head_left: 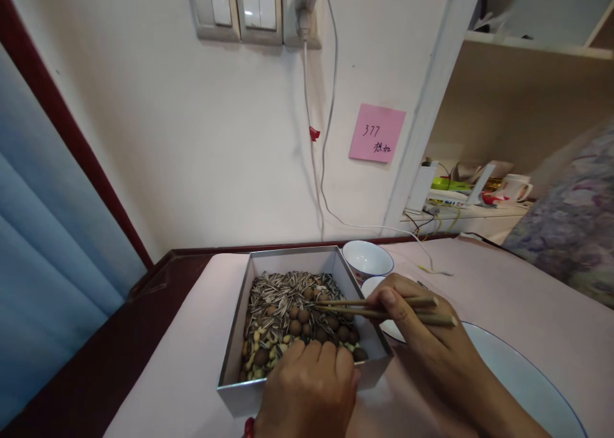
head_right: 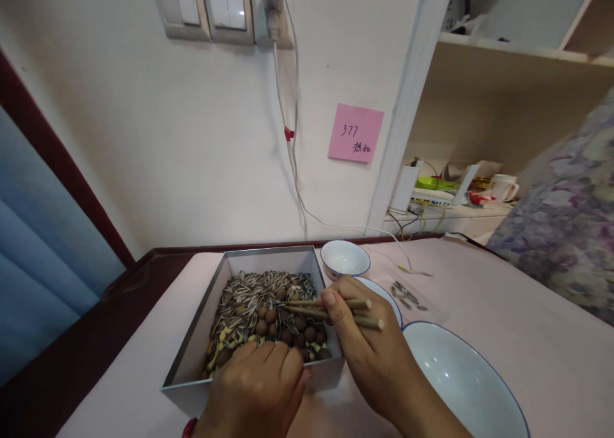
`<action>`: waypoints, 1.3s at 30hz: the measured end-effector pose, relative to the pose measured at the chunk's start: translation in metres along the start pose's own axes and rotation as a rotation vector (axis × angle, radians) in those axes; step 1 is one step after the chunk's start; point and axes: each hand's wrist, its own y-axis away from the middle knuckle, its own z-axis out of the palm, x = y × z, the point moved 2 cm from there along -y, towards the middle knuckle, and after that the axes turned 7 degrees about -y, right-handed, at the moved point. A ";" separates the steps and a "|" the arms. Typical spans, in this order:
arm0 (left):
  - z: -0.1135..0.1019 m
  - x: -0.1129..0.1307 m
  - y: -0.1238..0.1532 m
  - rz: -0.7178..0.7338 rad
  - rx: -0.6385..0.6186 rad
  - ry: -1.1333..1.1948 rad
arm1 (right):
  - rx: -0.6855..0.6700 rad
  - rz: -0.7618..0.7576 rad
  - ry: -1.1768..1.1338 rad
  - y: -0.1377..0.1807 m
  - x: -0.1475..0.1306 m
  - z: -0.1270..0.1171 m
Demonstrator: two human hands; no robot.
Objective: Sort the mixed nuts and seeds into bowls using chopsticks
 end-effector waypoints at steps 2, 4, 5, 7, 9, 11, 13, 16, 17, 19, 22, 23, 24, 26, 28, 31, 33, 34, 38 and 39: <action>0.000 0.000 -0.001 0.007 -0.001 -0.003 | -0.003 -0.015 0.001 0.000 0.000 0.000; -0.001 0.000 -0.002 0.015 0.019 -0.010 | -0.007 -0.035 0.004 0.000 0.000 0.002; -0.002 -0.001 -0.002 0.015 0.034 -0.013 | -0.011 -0.046 0.006 0.000 0.000 0.003; -0.003 -0.001 -0.003 0.012 0.076 -0.021 | -0.026 -0.061 0.010 -0.001 0.002 0.006; -0.004 -0.001 -0.003 0.008 0.105 -0.026 | -0.037 -0.069 0.014 -0.001 0.004 0.009; -0.003 0.000 -0.002 0.009 0.109 -0.023 | -0.033 -0.078 0.020 -0.002 0.006 0.011; -0.001 0.000 -0.001 0.007 0.096 -0.019 | -0.021 -0.090 0.023 -0.002 0.007 0.013; 0.001 0.000 0.000 0.006 0.070 -0.013 | -0.006 -0.099 0.029 -0.001 0.007 0.013; 0.001 0.000 0.000 0.006 0.070 -0.014 | 0.001 -0.103 0.034 -0.001 0.006 0.012; 0.000 0.000 0.001 0.009 0.076 -0.021 | 0.017 -0.114 0.044 0.000 0.004 0.010; -0.001 -0.001 0.000 0.014 0.083 -0.034 | 0.030 -0.128 0.042 0.000 0.001 0.006; -0.001 -0.001 0.000 0.014 0.088 -0.034 | 0.031 -0.127 0.039 0.000 0.000 0.005; -0.002 -0.001 0.000 0.013 0.093 -0.034 | 0.027 -0.126 0.037 0.000 0.000 0.004; -0.002 -0.001 -0.001 0.007 0.101 -0.035 | 0.014 -0.120 0.033 0.000 0.000 0.005; -0.002 -0.001 -0.001 0.002 0.101 -0.038 | -0.015 -0.107 0.031 -0.001 0.001 0.008; -0.002 -0.001 -0.001 0.002 0.109 -0.038 | -0.035 -0.098 0.035 -0.002 0.004 0.014; -0.002 -0.001 -0.001 0.005 0.109 -0.038 | -0.024 -0.104 0.040 -0.003 0.006 0.017; -0.002 -0.001 -0.001 0.009 0.106 -0.038 | -0.016 -0.107 0.038 -0.002 0.006 0.017; -0.003 -0.002 -0.001 0.007 0.086 -0.041 | -0.005 -0.109 0.028 -0.001 0.004 0.013; -0.004 -0.002 -0.002 0.004 0.086 -0.041 | -0.002 -0.113 0.030 -0.001 0.002 0.011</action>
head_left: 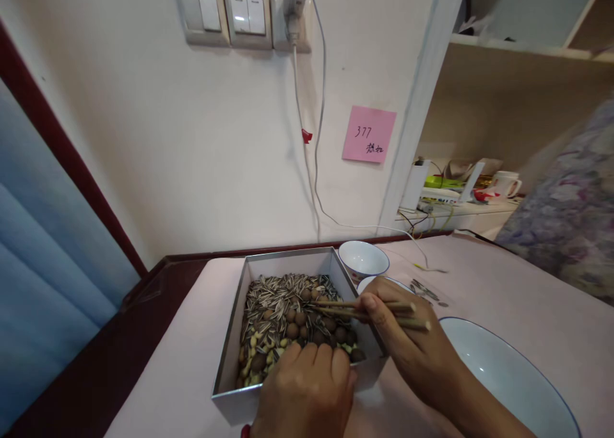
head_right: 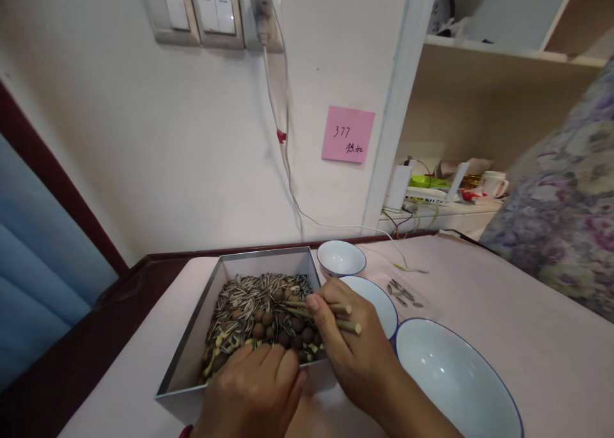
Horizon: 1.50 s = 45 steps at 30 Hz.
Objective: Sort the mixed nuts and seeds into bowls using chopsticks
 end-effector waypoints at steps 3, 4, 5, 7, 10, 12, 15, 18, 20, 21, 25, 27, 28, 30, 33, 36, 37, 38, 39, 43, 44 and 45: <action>-0.001 0.000 -0.001 -0.004 0.006 0.007 | 0.023 -0.025 0.007 0.001 -0.009 -0.011; -0.002 0.000 -0.001 -0.004 0.009 0.008 | 0.040 -0.038 0.012 0.002 -0.013 -0.016; -0.002 0.000 -0.002 -0.004 0.012 0.007 | 0.063 -0.052 0.023 0.003 -0.018 -0.022; -0.002 0.000 -0.002 0.002 0.017 0.005 | 0.139 -0.100 0.065 0.005 -0.029 -0.037; -0.002 0.000 -0.001 0.013 0.009 0.010 | 0.313 -0.188 0.156 0.009 -0.046 -0.062; -0.001 -0.001 -0.001 0.015 -0.002 0.014 | 0.453 -0.210 0.238 0.011 -0.052 -0.078; -0.001 -0.001 0.000 0.018 -0.007 0.004 | 0.596 -0.177 0.426 0.010 -0.048 -0.099; 0.000 -0.002 0.000 0.031 -0.003 -0.004 | 0.552 -0.104 0.586 0.003 -0.031 -0.113; 0.001 -0.002 0.001 0.047 0.002 -0.001 | 0.504 -0.062 0.639 -0.002 -0.021 -0.116; 0.001 -0.002 0.000 0.052 0.004 0.000 | 0.496 -0.053 0.638 -0.003 -0.018 -0.116; 0.001 -0.002 -0.001 0.031 -0.002 0.000 | 0.512 -0.110 0.438 -0.001 -0.024 -0.102; 0.000 -0.001 -0.001 0.020 -0.011 0.006 | 0.514 -0.137 0.271 0.003 -0.030 -0.092; -0.001 -0.001 -0.001 0.015 -0.018 0.009 | 0.502 -0.145 0.199 0.005 -0.033 -0.087; -0.002 0.000 0.000 0.012 -0.024 0.014 | 0.432 -0.147 0.109 0.007 -0.036 -0.075; -0.001 0.000 0.001 0.008 -0.016 0.011 | 0.236 -0.112 0.088 0.007 -0.032 -0.056; 0.001 0.001 0.001 0.009 -0.014 0.011 | 0.066 -0.032 0.067 0.005 -0.025 -0.040; 0.002 0.001 0.001 0.009 -0.017 0.014 | 0.029 -0.005 0.065 0.004 -0.024 -0.037; 0.002 0.001 0.001 0.010 -0.017 0.019 | 0.002 0.021 0.064 0.004 -0.022 -0.034; 0.002 0.001 0.001 0.010 -0.015 0.021 | -0.020 0.043 0.065 0.004 -0.021 -0.032; 0.001 0.002 0.000 0.008 -0.007 0.026 | -0.067 0.097 0.039 0.003 -0.019 -0.028; 0.001 0.002 0.000 0.007 -0.011 0.025 | -0.077 0.102 0.033 0.003 -0.019 -0.027; 0.001 0.002 0.000 0.006 -0.017 0.025 | -0.084 0.106 0.031 0.003 -0.019 -0.026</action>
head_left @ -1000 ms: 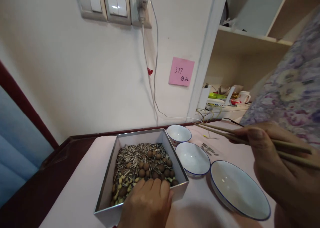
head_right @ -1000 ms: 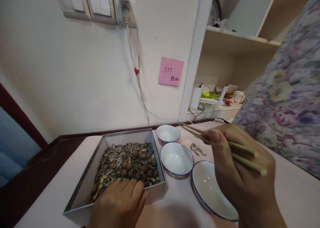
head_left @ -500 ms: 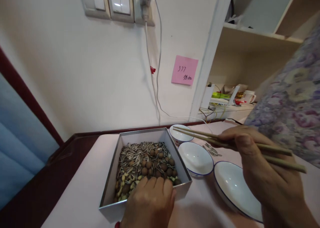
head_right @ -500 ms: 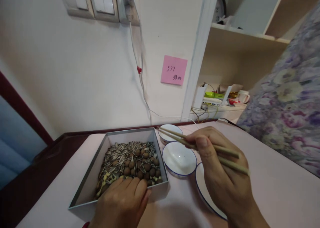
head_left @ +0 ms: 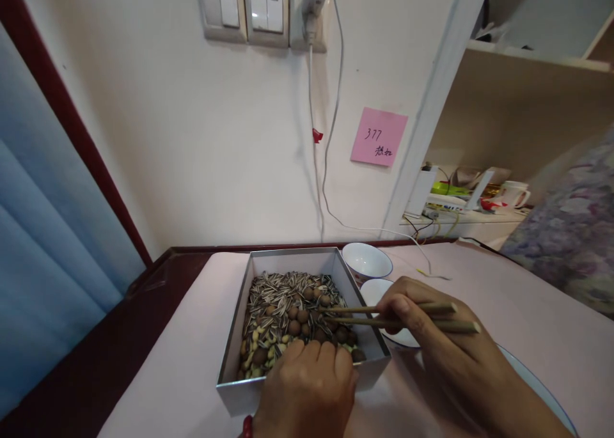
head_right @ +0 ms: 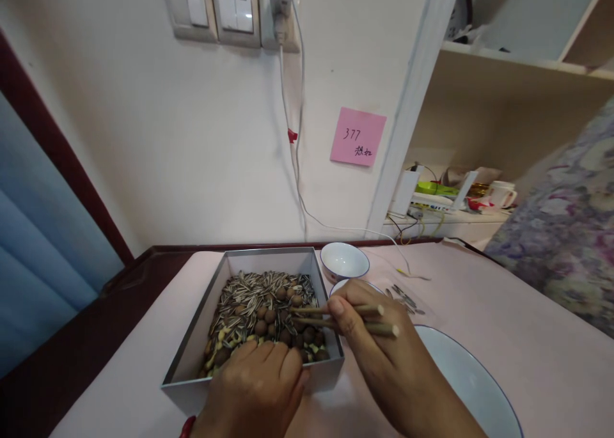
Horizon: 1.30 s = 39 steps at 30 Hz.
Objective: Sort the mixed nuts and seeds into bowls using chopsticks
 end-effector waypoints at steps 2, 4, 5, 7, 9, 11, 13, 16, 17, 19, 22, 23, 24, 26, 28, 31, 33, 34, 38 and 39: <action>0.000 0.000 0.000 0.002 0.002 -0.005 | -0.014 0.003 0.004 -0.001 0.001 0.003; 0.001 0.000 0.000 0.005 0.021 -0.007 | -0.021 -0.003 0.008 -0.002 0.003 0.007; 0.001 0.000 0.000 0.005 0.028 -0.009 | -0.019 -0.004 0.011 -0.003 0.004 0.008; 0.002 0.001 0.000 0.006 0.032 -0.009 | -0.001 0.003 0.014 -0.003 0.007 0.010; 0.002 0.001 0.000 0.007 0.028 -0.007 | 0.020 0.019 0.010 -0.003 0.010 0.010; 0.002 0.000 0.001 0.004 0.026 -0.006 | 0.037 0.027 0.001 -0.003 0.011 0.010; 0.001 0.000 0.001 0.002 0.013 -0.004 | 0.039 0.022 -0.004 -0.003 0.011 0.009; 0.001 -0.001 0.000 0.003 0.014 -0.002 | 0.029 -0.002 0.006 -0.004 0.009 0.009; 0.000 -0.001 0.000 0.004 0.021 -0.003 | 0.025 -0.010 0.011 -0.004 0.008 0.009; 0.000 -0.001 0.000 0.001 0.036 -0.007 | 0.029 -0.021 0.023 -0.005 0.008 0.009; 0.001 0.000 0.000 -0.001 0.031 -0.009 | 0.033 -0.019 0.040 -0.005 0.009 0.008; 0.001 0.000 0.000 0.001 0.022 -0.007 | 0.037 -0.020 0.042 -0.005 0.008 0.006; 0.001 0.000 0.000 0.001 0.008 -0.007 | 0.045 -0.023 0.043 -0.005 0.008 0.005; 0.001 0.000 0.001 0.002 -0.003 -0.006 | 0.069 -0.036 0.044 -0.003 0.005 0.000; 0.001 0.000 0.001 0.004 0.003 -0.002 | 0.085 -0.041 0.052 -0.003 0.003 -0.004; 0.000 -0.001 0.000 0.005 0.020 -0.003 | 0.079 -0.033 0.070 -0.004 0.003 -0.005; 0.001 -0.001 0.000 0.002 0.018 -0.007 | 0.062 -0.024 0.069 -0.005 0.006 -0.003; 0.001 -0.001 0.000 0.001 0.015 -0.007 | 0.056 -0.021 0.067 -0.006 0.008 -0.001; 0.001 -0.001 0.000 -0.003 0.024 -0.005 | 0.048 -0.007 0.074 -0.007 0.014 0.006; 0.002 -0.001 0.000 -0.005 0.034 -0.003 | 0.059 -0.007 0.077 -0.007 0.014 0.006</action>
